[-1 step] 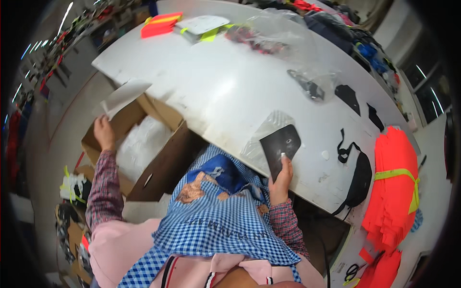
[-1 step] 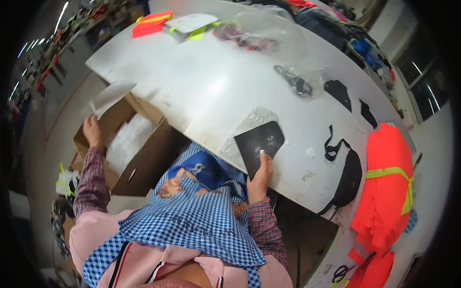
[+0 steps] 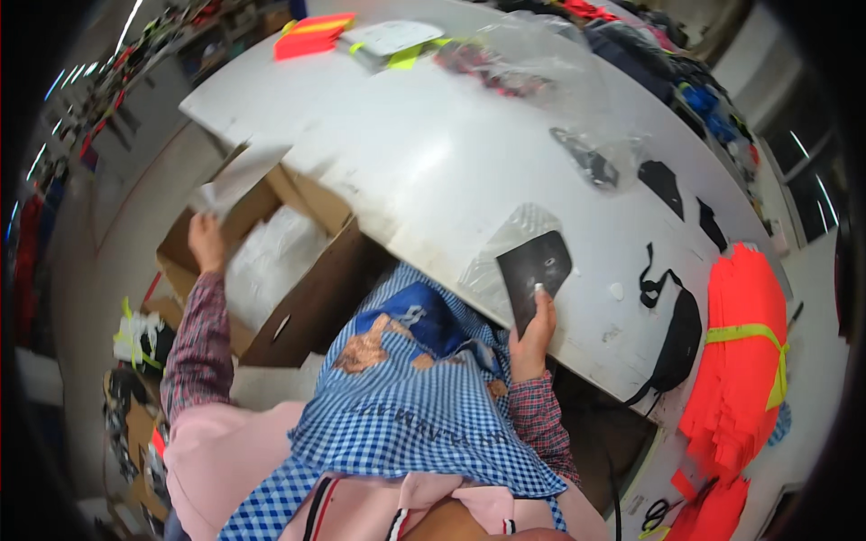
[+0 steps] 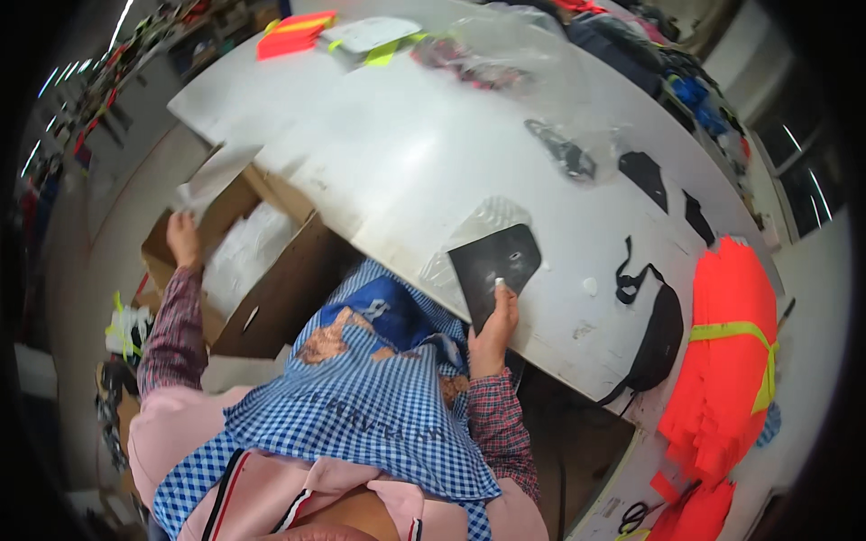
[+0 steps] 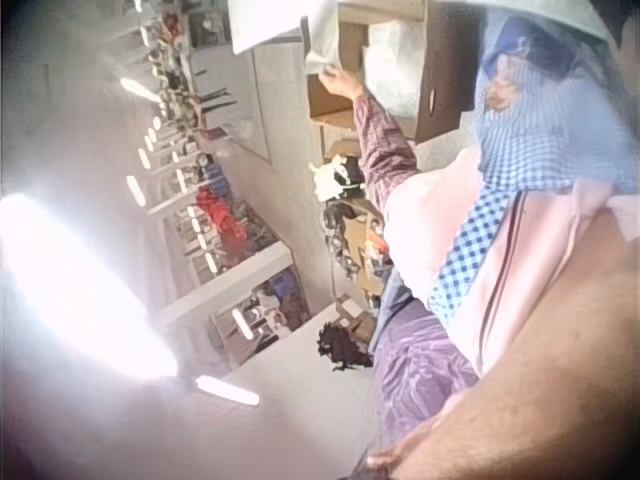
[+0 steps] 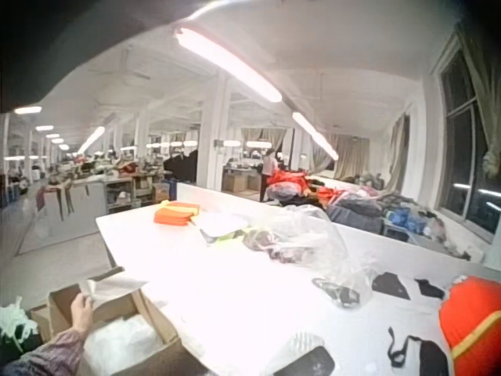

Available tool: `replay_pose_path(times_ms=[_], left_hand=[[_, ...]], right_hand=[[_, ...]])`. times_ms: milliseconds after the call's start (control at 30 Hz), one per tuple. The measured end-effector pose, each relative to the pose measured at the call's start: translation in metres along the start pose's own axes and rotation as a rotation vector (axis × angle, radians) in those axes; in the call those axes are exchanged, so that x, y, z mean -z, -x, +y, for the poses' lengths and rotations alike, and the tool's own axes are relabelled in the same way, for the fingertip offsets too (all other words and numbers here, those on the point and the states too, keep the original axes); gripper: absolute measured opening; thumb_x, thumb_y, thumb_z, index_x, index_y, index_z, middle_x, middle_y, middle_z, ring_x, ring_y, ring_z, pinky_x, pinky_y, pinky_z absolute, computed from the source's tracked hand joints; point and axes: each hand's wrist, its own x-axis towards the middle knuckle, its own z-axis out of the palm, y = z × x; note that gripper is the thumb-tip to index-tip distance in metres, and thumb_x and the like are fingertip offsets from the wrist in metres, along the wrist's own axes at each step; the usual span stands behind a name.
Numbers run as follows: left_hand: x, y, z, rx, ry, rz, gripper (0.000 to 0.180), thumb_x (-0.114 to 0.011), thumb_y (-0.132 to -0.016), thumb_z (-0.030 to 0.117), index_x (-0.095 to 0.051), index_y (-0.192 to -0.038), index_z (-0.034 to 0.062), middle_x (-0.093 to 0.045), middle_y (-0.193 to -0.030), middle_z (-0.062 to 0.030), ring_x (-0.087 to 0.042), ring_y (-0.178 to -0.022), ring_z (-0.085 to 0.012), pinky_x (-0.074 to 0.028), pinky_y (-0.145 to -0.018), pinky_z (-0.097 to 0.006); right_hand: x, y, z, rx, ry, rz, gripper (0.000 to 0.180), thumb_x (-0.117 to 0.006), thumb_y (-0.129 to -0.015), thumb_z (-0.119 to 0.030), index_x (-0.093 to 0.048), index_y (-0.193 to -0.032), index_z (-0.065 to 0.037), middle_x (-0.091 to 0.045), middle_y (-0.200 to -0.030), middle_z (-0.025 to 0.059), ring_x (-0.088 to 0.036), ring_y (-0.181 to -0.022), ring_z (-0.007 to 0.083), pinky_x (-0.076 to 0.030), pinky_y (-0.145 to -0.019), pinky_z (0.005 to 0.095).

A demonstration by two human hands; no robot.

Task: Applying small white adhesive pads to black plastic components in a factory workshop.

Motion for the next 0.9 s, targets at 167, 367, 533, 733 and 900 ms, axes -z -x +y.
replay_pose_path(times_ms=[167,367,533,733,900], left_hand=[[-0.045,0.071,-0.003,-0.004,-0.037,-0.250,0.022,-0.064,-0.091,0.019,-0.065,-0.103,0.0007,-0.068,-0.091,-0.0229,-0.067,-0.084,-0.0380,-0.052,-0.075,-0.043],[-0.043,0.066,-0.015,0.110,-0.150,-0.206,0.022,-0.065,-0.089,0.018,-0.066,-0.097,-0.0022,-0.069,-0.090,-0.0225,-0.067,-0.086,-0.0389,-0.052,-0.075,-0.046],[-0.049,0.102,-0.027,0.051,-0.219,-0.412,0.019,-0.063,-0.088,0.016,-0.067,-0.095,-0.0011,-0.068,-0.088,-0.0235,-0.066,-0.087,-0.0419,-0.052,-0.077,-0.048],[-0.061,0.153,-0.017,-0.198,-0.327,-0.819,0.019,-0.059,-0.087,0.015,-0.069,-0.091,0.0000,-0.068,-0.092,-0.0257,-0.066,-0.090,-0.0436,-0.052,-0.081,-0.050],[-0.061,0.151,-0.028,-0.092,-0.582,-0.913,0.018,-0.061,-0.085,0.013,-0.070,-0.090,-0.0022,-0.068,-0.095,-0.0279,-0.068,-0.089,-0.0434,-0.055,-0.078,-0.050]], right_hand=[[0.001,0.000,-0.005,-0.017,0.066,-0.032,0.033,-0.058,-0.098,-0.022,-0.057,-0.123,0.000,-0.059,-0.118,0.0110,-0.059,-0.109,0.0211,-0.052,-0.099,0.0380],[0.007,-0.007,0.000,0.011,0.084,-0.059,0.035,-0.058,-0.099,-0.021,-0.055,-0.123,0.004,-0.059,-0.120,0.0139,-0.059,-0.111,0.0231,-0.052,-0.101,0.0408],[0.010,-0.007,0.000,0.013,0.084,-0.057,0.037,-0.058,-0.099,-0.021,-0.054,-0.124,0.005,-0.058,-0.123,0.0143,-0.059,-0.112,0.0237,-0.052,-0.101,0.0400],[0.009,-0.008,0.001,0.020,0.100,-0.065,0.039,-0.057,-0.099,-0.022,-0.053,-0.126,0.006,-0.057,-0.123,0.0146,-0.058,-0.112,0.0237,-0.051,-0.102,0.0393],[0.006,-0.009,0.000,0.017,0.105,-0.058,0.040,-0.057,-0.099,-0.022,-0.052,-0.126,0.006,-0.057,-0.124,0.0153,-0.058,-0.113,0.0240,-0.052,-0.102,0.0389]])
